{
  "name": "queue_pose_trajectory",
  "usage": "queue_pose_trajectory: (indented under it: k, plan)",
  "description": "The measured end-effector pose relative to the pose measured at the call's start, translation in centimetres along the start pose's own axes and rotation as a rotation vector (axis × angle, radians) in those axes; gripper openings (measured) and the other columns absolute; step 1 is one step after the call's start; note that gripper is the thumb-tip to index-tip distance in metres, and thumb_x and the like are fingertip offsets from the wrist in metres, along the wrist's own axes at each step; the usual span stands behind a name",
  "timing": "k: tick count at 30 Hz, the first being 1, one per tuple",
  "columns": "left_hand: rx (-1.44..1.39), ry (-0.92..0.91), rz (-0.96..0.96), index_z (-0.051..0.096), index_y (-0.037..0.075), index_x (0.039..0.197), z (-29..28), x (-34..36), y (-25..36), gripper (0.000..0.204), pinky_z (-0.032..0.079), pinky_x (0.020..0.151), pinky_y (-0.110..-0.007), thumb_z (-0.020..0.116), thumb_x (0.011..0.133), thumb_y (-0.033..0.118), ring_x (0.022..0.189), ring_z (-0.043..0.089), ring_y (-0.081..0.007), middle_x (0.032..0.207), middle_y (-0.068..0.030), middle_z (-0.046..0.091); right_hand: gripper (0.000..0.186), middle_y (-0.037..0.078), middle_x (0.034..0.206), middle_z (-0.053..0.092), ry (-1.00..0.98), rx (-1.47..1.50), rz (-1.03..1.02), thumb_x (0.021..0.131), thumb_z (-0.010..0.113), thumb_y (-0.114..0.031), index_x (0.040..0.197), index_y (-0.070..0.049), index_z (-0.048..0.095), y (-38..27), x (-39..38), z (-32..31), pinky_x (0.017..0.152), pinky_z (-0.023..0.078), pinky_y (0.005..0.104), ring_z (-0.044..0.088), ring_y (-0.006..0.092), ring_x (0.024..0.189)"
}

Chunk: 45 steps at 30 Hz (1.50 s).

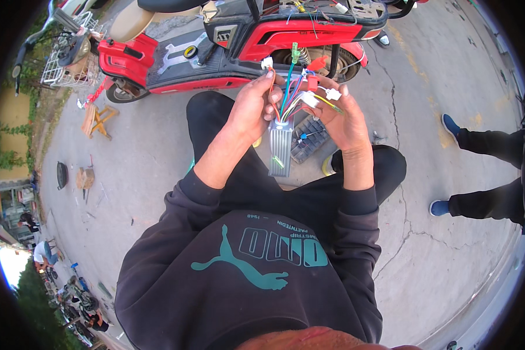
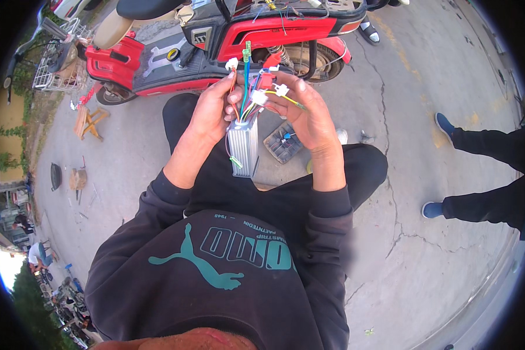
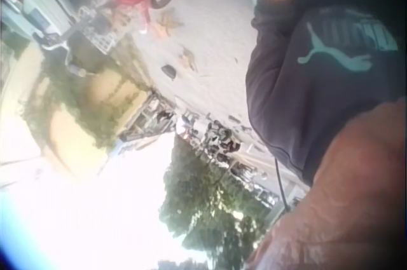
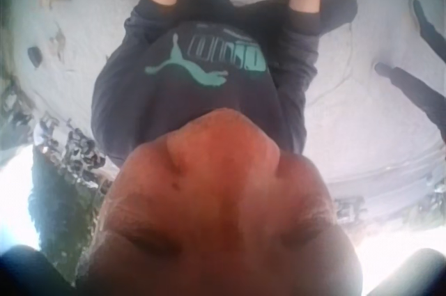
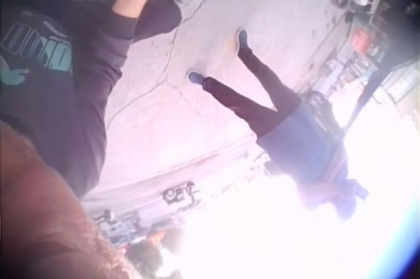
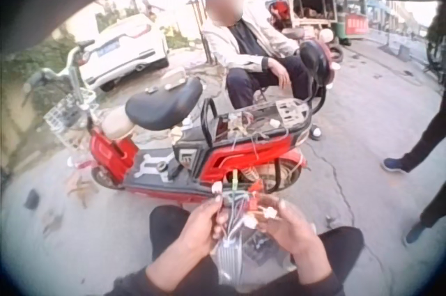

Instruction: The person repairs the electrical wiring of a red electric scooter. They strip the insulation from several colored wires using pliers and connect them to white plastic connectors. The person works on the wiring harness located under the scooter's seat.

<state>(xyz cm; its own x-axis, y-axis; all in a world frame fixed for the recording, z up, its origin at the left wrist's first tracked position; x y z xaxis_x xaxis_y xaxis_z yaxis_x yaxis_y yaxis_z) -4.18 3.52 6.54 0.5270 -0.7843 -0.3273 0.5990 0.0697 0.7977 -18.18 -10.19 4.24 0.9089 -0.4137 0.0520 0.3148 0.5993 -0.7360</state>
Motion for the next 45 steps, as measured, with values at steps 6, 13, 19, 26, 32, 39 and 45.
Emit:
queue_pose_trajectory:
  k: [6,13,19,26,32,39,45]
  plan:
    - [-0.002,0.007,0.013,0.06,0.009,0.102,-0.6,-1.3,0.2,0.028,0.029,0.041,-0.017,0.049,0.111,0.033,0.049,0.038,-0.0007,0.068,0.007,0.05,0.054,0.015,0.122,0.07,0.146,-0.071,-0.033,0.102,0.063,-0.041,0.132,0.004,0.061,-0.1,-1.0,1.3,0.093,0.054,0.0368,0.069,0.0246,0.109]
    - [0.009,-0.02,0.086,0.058,0.007,0.104,-0.6,-1.9,1.2,0.028,0.029,0.042,-0.017,0.049,0.111,0.032,0.049,0.038,-0.0014,0.069,0.0055,0.052,0.034,0.009,0.112,0.074,0.144,-0.569,-0.142,0.098,0.073,-0.015,0.125,0.003,0.067,-0.4,-3.9,3.4,0.085,0.055,0.0318,0.068,0.0155,0.099]
    - [0.076,0.025,0.172,0.059,0.005,0.106,-0.9,-2.4,1.5,0.029,0.029,0.042,-0.017,0.049,0.111,0.032,0.049,0.038,-0.0012,0.069,0.0052,0.05,0.028,0.014,0.099,0.07,0.176,-1.522,-0.559,0.084,0.074,0.001,0.112,-0.001,0.072,-1.6,-5.2,7.4,0.08,0.054,0.0407,0.065,0.0342,0.095]
    - [0.186,-0.063,0.133,0.06,0.004,0.111,-0.5,-3.1,1.5,0.034,0.026,0.043,-0.018,0.047,0.111,0.036,0.05,0.037,-0.0024,0.068,0.0042,0.048,0.021,0.015,0.09,0.069,0.32,-1.391,-0.573,0.088,0.072,0.002,0.109,0.001,0.072,-1.3,-5.7,7.2,0.074,0.053,0.0364,0.067,0.0317,0.083]
    - [0.512,-0.232,0.323,0.058,0.001,0.121,-0.2,-8.4,3.2,0.037,0.032,0.057,-0.018,0.064,0.102,0.031,0.066,0.045,-0.0018,0.077,0.0043,0.054,0.019,0.002,0.089,0.072,0.289,-0.506,-0.043,0.103,0.063,-0.01,0.109,0.006,0.071,-0.1,-6.8,6.4,0.07,0.052,0.0229,0.063,0.0053,0.08]
    - [0.631,-0.271,0.023,0.062,-0.001,0.109,-4.3,-13.0,2.7,0.025,0.034,0.064,-0.021,0.066,0.091,0.016,0.071,0.047,-0.0019,0.075,0.0061,0.051,0.02,0.004,0.085,0.072,0.2,-0.657,0.165,0.102,0.069,-0.015,0.106,0.005,0.071,3.8,-11.5,8.1,0.066,0.052,0.0219,0.064,0.0049,0.072]
    - [0.61,-0.365,-0.091,0.064,-0.001,0.11,-8.5,-13.0,-5.3,0.027,0.034,0.063,-0.023,0.067,0.088,0.014,0.068,0.045,-0.0036,0.073,0.0062,0.048,0.023,0.005,0.086,0.073,0.208,-0.653,0.281,0.101,0.069,-0.014,0.108,0.008,0.072,8.0,-13.3,5.8,0.07,0.053,0.0226,0.064,0.006,0.075]
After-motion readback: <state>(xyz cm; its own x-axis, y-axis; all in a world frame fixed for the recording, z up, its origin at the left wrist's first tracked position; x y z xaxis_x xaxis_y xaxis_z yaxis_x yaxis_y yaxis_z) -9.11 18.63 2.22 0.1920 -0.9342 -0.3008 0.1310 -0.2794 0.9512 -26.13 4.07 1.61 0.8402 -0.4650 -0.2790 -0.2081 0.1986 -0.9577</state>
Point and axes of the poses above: each hand's wrist, its own x-axis towards the middle knuckle, its own z-axis out of the palm, y = z × x, the point moved 3 cm from there along x, towards the middle knuckle
